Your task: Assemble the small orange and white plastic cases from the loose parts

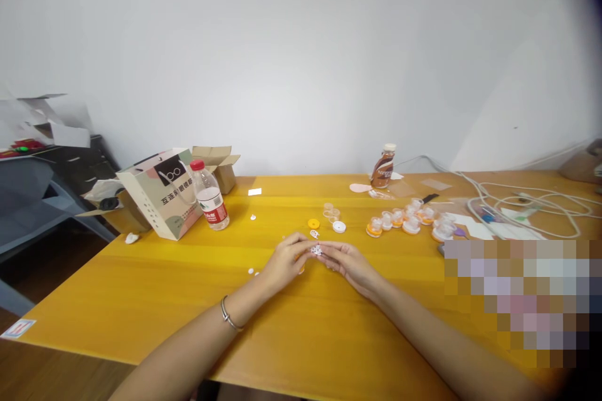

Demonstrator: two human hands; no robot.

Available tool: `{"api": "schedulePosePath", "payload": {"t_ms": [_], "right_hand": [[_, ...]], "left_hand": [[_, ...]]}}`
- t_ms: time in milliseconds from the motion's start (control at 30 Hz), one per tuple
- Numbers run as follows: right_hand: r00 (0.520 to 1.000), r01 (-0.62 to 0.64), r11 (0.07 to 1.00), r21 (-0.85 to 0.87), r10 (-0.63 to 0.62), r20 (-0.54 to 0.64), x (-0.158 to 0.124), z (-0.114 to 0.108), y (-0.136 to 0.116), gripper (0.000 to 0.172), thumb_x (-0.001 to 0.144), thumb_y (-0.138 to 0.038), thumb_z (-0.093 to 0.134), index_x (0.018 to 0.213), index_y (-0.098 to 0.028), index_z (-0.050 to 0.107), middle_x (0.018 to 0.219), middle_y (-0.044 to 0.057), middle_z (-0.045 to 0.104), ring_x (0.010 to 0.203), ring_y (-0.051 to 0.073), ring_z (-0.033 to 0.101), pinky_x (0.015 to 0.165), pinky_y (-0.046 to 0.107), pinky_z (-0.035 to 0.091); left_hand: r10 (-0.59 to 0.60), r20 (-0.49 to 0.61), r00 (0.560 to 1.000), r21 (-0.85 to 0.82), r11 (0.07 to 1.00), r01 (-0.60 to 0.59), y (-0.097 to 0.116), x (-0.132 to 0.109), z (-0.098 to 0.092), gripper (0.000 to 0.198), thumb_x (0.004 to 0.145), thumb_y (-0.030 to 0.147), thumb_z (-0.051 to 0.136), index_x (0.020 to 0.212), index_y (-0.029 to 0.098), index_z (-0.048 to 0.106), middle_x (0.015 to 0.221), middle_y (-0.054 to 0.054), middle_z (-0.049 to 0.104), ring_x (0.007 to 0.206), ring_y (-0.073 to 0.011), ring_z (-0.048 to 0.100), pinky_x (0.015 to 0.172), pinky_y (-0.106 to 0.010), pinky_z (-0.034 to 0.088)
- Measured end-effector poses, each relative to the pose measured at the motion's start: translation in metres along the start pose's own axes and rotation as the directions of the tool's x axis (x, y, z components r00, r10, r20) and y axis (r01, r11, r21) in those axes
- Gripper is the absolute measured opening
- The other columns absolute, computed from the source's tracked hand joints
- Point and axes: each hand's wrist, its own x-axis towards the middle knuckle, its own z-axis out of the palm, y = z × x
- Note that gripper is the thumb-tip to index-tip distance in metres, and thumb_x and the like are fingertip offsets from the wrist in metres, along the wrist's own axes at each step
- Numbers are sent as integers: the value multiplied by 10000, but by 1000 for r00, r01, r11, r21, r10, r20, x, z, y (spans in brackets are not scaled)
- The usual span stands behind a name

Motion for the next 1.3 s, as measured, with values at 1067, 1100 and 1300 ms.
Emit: {"api": "schedulePosePath", "payload": {"t_ms": [1067, 1100, 1300], "right_hand": [[997, 66, 995, 78, -62, -53, -3, 8, 5, 338, 667, -252, 661, 973, -234, 516, 791, -5, 677, 768, 117, 622, 813, 284, 425], [996, 72, 995, 62, -69, -60, -4, 8, 5, 355, 660, -251, 667, 977, -235, 509, 769, -11, 675, 755, 119, 622, 798, 283, 428], [988, 121, 993, 9, -120, -100, -6, 12, 4, 363, 645, -279, 674, 936, -237, 462, 795, 0, 676, 791, 152, 620, 740, 288, 437]], "left_hand": [[51, -30, 998, -27, 998, -52, 1, 2, -6, 227, 782, 282, 534, 985, 211, 607, 918, -59, 609, 874, -160, 538, 810, -303, 394], [49, -28, 998, -25, 998, -49, 2, 2, -5, 224, 783, 280, 533, 982, 213, 609, 918, -59, 609, 875, -161, 539, 810, -304, 394], [-29, -41, 999, -215, 976, 20, 5, 4, -2, 222, 774, 253, 542, 969, 171, 608, 917, -68, 601, 864, -145, 548, 793, -263, 420]]}}
